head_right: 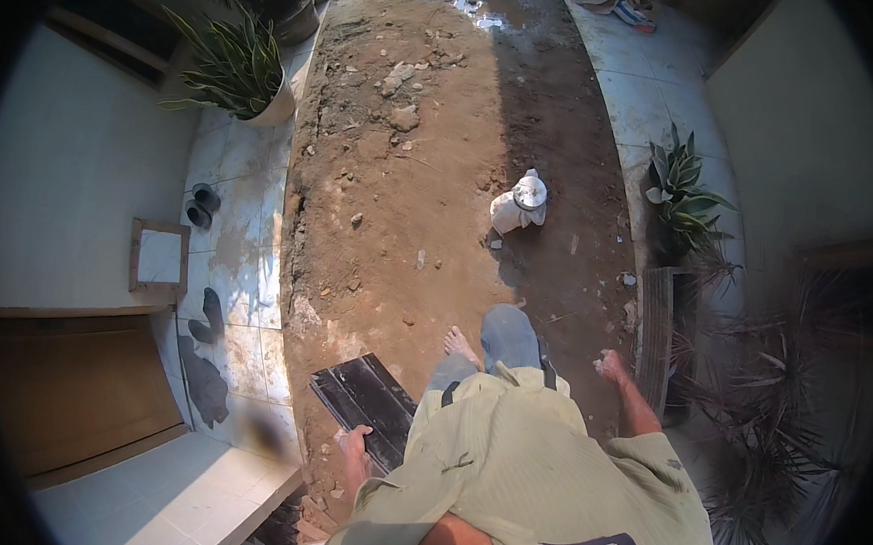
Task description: The person measures and marks black floor tiles using a tape measure and a straightedge before picking up the tiles and carrying them into a room under renovation.
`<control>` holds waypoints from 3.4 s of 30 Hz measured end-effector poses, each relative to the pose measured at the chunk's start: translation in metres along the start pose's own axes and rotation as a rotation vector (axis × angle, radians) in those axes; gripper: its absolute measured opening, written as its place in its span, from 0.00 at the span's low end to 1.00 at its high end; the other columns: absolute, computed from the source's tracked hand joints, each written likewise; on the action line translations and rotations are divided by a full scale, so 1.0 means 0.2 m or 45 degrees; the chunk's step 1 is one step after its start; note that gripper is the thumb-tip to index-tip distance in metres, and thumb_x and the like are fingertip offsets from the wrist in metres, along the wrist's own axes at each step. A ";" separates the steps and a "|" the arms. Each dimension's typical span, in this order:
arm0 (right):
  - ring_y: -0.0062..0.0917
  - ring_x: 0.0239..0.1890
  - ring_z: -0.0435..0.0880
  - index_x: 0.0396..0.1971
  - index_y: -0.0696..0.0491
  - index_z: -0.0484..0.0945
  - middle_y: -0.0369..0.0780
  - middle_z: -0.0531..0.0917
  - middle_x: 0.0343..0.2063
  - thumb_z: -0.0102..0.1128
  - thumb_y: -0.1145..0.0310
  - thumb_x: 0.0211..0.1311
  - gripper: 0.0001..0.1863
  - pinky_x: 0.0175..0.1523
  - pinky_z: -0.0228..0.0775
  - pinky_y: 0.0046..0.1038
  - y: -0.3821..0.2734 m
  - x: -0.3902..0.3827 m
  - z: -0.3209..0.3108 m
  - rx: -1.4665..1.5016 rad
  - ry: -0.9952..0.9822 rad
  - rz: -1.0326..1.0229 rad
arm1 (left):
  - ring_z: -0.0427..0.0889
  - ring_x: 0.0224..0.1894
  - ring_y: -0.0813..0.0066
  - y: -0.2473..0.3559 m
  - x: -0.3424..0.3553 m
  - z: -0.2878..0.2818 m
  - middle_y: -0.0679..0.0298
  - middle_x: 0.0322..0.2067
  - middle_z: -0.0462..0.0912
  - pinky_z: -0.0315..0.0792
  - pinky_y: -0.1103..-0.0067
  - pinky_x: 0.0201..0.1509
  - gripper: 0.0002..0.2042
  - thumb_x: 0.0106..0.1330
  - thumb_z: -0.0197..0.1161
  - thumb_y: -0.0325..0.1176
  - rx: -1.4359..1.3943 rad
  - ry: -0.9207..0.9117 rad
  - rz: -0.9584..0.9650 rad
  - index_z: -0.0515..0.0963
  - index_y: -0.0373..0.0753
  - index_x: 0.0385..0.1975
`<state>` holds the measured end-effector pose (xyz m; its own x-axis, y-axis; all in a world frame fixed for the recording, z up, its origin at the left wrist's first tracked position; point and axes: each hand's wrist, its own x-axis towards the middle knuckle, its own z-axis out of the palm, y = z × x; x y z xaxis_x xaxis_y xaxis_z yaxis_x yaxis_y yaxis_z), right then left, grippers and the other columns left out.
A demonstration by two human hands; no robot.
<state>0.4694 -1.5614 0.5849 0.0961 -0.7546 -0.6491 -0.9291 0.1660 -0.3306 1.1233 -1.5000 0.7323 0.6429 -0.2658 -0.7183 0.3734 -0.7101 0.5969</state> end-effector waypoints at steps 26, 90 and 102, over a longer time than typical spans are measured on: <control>0.30 0.30 0.85 0.43 0.60 0.80 0.46 0.84 0.27 0.64 0.66 0.58 0.16 0.36 0.75 0.32 -0.98 2.93 -2.69 0.207 0.448 0.063 | 0.78 0.23 0.63 2.17 1.22 2.26 0.58 0.24 0.78 0.77 0.65 0.28 0.15 0.37 0.66 0.18 -0.107 -0.026 -0.069 0.75 0.32 0.29; 0.49 0.34 0.84 0.33 0.58 0.80 0.50 0.84 0.28 0.63 0.68 0.53 0.10 0.36 0.75 0.42 -2.61 9.15 -7.05 0.094 0.167 -0.067 | 0.83 0.33 0.58 7.17 3.36 6.69 0.60 0.25 0.84 0.68 0.64 0.49 0.13 0.47 0.69 0.46 0.973 -0.049 0.109 0.84 0.50 0.31; 0.52 0.36 0.81 0.33 0.59 0.78 0.53 0.81 0.29 0.55 0.74 0.54 0.07 0.37 0.72 0.41 -4.01 10.67 -8.17 0.017 0.196 -0.640 | 0.76 0.24 0.73 8.09 3.80 7.54 0.58 0.18 0.77 0.70 0.68 0.28 0.12 0.42 0.66 0.32 0.393 0.003 0.071 0.74 0.29 0.22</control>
<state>0.8364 -4.3413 0.5848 0.4743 -0.8275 -0.3004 -0.7771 -0.2331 -0.5847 1.2087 -3.8344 0.6140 0.6585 -0.3085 -0.6865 0.1168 -0.8592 0.4982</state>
